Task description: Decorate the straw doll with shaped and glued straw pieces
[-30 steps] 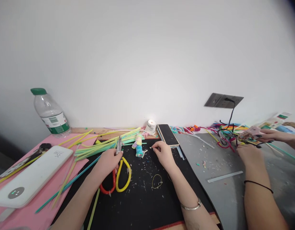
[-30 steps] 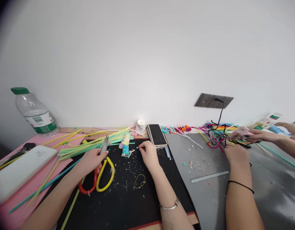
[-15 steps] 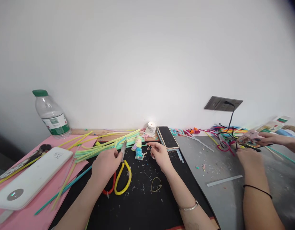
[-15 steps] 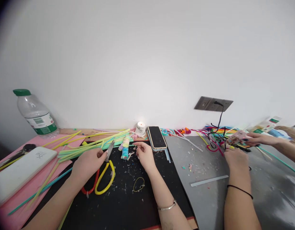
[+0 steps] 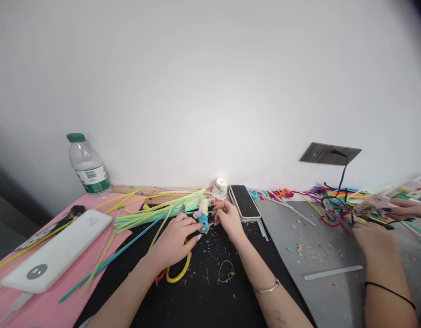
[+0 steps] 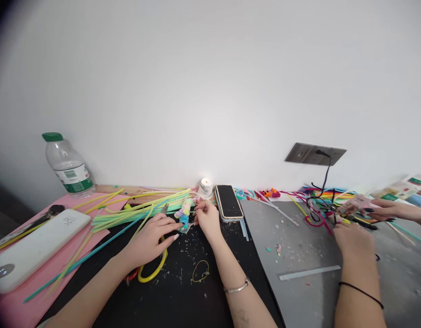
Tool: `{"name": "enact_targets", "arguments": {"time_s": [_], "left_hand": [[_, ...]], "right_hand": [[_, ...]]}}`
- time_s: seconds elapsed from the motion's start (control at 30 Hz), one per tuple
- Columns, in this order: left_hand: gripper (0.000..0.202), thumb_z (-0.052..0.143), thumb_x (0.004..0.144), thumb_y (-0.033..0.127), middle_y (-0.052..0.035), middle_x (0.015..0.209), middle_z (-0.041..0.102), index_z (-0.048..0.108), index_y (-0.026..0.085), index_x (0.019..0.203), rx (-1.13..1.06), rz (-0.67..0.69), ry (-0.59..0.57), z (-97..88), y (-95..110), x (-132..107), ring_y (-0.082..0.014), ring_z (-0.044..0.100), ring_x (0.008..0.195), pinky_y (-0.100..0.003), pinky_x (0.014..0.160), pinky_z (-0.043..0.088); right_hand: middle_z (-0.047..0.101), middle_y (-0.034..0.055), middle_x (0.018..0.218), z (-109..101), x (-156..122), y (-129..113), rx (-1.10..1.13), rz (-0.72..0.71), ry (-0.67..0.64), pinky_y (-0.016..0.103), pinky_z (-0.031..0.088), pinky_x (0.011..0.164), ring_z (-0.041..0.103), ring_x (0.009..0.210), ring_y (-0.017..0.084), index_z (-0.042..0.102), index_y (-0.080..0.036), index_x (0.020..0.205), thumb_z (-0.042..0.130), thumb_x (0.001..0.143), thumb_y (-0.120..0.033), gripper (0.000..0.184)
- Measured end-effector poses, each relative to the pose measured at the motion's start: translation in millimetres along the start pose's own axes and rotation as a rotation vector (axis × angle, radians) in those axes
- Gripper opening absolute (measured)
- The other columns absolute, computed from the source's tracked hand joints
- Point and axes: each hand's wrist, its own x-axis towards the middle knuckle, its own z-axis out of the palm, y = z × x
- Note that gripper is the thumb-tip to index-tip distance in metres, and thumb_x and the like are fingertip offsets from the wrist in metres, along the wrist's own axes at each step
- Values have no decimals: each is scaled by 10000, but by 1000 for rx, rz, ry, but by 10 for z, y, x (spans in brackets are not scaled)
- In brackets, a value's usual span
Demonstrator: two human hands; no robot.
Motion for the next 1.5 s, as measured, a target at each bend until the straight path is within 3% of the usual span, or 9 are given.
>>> {"name": "enact_targets", "arguments": {"time_s": [0.13, 0.27, 0.33, 0.43, 0.6, 0.83, 1.3, 1.37, 1.5], "left_hand": [[335, 452, 880, 261, -56, 922, 642, 626, 254, 1166, 21, 16, -29, 20, 27, 20, -225, 491, 938, -433, 914, 383], [324, 445, 886, 269, -52, 872, 638, 645, 239, 1138, 18, 4, -52, 29, 61, 36, -223, 486, 920, -447, 948, 358], [324, 447, 885, 270, -51, 860, 638, 646, 240, 1139, 11, -4, -58, 33, 74, 41, -224, 485, 916, -451, 952, 354], [337, 455, 880, 269, -45, 845, 633, 627, 261, 1170, 5, -2, -60, 41, 82, 51, -223, 485, 902, -469, 948, 349], [356, 462, 873, 258, -41, 821, 619, 608, 274, 1197, 9, 13, -63, 66, 79, 63, -215, 481, 872, -462, 921, 364], [357, 448, 878, 262, -46, 795, 605, 605, 259, 1198, 21, 22, -66, 113, 76, 52, -216, 478, 850, -411, 835, 406], [354, 433, 880, 221, -50, 971, 622, 595, 293, 1187, 60, 103, 21, 78, 103, 31, -219, 510, 938, -457, 964, 354], [309, 410, 892, 239, -63, 966, 626, 614, 250, 1124, -28, 21, 94, 74, 104, 36, -213, 539, 926, -405, 908, 407], [311, 458, 867, 355, -64, 902, 637, 543, 190, 1116, -272, -321, 221, 107, 99, 69, -199, 591, 773, -356, 750, 482]], "right_hand": [[637, 6, 615, -47, -30, -3, -146, 6, 18, 200, 355, 338, 446, 356, 78, 569, -168, 701, 487, 605, -156, 128], [662, 29, 709, -80, -40, -88, -153, 12, 32, 215, 418, 369, 496, 391, 90, 608, -162, 784, 459, 621, -151, 221], [639, 17, 653, -102, -46, -135, -138, 9, 39, 220, 447, 402, 524, 418, 102, 596, -164, 732, 445, 624, -151, 186], [572, -7, 503, -148, -58, -169, -162, 20, 22, 201, 380, 366, 466, 363, 89, 575, -161, 607, 435, 658, -174, 150], [512, -21, 357, -174, -106, -100, -304, 144, -157, 188, 256, 322, 369, 289, 63, 622, -143, 545, 571, 705, -291, 223], [450, -61, 304, -41, -198, -103, -43, 409, -296, 184, 109, 270, 226, 239, 40, 560, -169, 564, 585, 709, -252, 170], [394, -94, 353, -93, -177, -125, 173, 391, -329, 170, 76, 283, 178, 273, 20, 472, -188, 546, 566, 700, -248, 191], [392, -102, 351, -108, -173, -131, 194, 370, -327, 174, 71, 285, 174, 269, 20, 467, -190, 559, 562, 704, -252, 184], [390, -115, 336, -100, -191, -147, 222, 332, -360, 176, 89, 287, 174, 260, 20, 488, -187, 612, 572, 703, -255, 141]]}}
